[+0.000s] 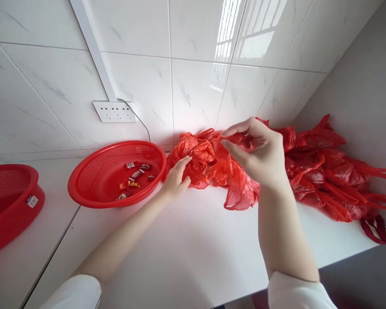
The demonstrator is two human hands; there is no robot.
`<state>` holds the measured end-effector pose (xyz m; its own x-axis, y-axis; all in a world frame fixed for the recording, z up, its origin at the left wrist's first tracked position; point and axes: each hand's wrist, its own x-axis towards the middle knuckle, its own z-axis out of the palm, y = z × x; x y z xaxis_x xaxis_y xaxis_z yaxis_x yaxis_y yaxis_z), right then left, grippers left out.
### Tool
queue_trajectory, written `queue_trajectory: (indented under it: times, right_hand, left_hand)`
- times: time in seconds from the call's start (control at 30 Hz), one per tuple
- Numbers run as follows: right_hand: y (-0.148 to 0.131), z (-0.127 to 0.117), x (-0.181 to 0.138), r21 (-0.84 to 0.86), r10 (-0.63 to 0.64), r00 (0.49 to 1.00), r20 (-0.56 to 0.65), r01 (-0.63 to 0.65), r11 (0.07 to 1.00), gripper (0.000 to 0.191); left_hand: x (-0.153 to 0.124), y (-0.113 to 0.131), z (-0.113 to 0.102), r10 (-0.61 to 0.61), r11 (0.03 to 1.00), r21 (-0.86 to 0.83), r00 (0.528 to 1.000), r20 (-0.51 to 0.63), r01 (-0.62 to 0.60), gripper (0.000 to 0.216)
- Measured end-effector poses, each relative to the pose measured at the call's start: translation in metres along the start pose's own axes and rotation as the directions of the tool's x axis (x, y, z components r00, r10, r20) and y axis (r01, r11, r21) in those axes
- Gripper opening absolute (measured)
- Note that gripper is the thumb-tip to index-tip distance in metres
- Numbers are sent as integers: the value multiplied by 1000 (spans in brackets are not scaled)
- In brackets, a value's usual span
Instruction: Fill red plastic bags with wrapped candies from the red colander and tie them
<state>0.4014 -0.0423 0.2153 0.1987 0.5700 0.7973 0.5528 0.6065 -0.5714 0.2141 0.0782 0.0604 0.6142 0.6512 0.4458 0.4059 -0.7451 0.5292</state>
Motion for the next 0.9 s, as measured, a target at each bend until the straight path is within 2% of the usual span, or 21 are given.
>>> queue_trajectory:
  times: [0.03, 0.07, 0.13, 0.17, 0.27, 0.33, 0.4, 0.47, 0.53, 0.57, 0.63, 0.7, 0.77, 0.83, 0.9]
  right_hand:
    - [-6, 6, -4, 30, -2, 999, 38, 1, 1000, 16]
    - [-10, 10, -7, 107, -16, 998, 67, 9, 994, 18]
    - [-12, 18, -7, 288, -43, 995, 91, 16, 958, 20]
    - [-10, 20, -6, 337, -45, 996, 71, 18, 941, 20]
    - [-2, 24, -1, 298, -29, 992, -126, 66, 952, 16]
    - [4, 22, 0, 241, -48, 959, -279, 119, 963, 14]
    - [8, 20, 0, 290, -18, 957, -291, 106, 951, 15]
    - [6, 23, -2, 396, 33, 984, -173, 39, 917, 16]
    - [-1, 29, -4, 459, 32, 998, -53, -4, 889, 18]
    - [-6, 33, -4, 474, 18, 999, -26, -4, 881, 19]
    - [-17, 39, -5, 480, 15, 1000, -21, -4, 877, 17]
    - [-24, 40, -8, 459, 76, 997, -11, -62, 886, 16]
    - [-26, 41, -18, 394, 166, 983, 80, -185, 900, 21]
    - [-23, 45, -36, 249, 242, 936, 254, -305, 919, 35]
    - [-15, 52, -58, 72, 312, 864, 395, -368, 927, 54]
  left_hand:
    - [-6, 15, -12, 80, 992, -94, 995, -54, -85, 64]
    - [-12, 29, -24, 153, 973, -167, 986, -61, -161, 66]
    - [-18, 51, -42, 199, 943, -260, 978, -54, -207, 77]
    - [-20, 57, -48, 204, 935, -289, 978, -39, -207, 71]
    - [-28, 58, -61, 122, 931, -356, 988, 91, -82, 24]
    - [-35, 52, -67, 56, 921, -389, 985, 162, 12, 18]
    - [-40, 49, -71, 38, 906, -422, 994, 100, 8, 18]
    - [-41, 52, -73, 65, 898, -435, 998, -25, -69, 44]
    - [-37, 61, -73, 130, 886, -443, 990, -52, -139, 75]
    - [-34, 67, -73, 164, 872, -466, 986, -14, -152, 76]
    - [-32, 76, -72, 175, 838, -538, 978, 110, -89, 50]
    - [-33, 80, -71, 42, 817, -574, 985, 165, 61, 25]
    - [-40, 77, -72, -193, 813, -541, 976, 99, 215, 24]
    - [-49, 71, -76, -361, 804, -509, 932, -9, 307, 26]
    - [-60, 64, -83, -417, 785, -509, 909, -13, 353, 25]
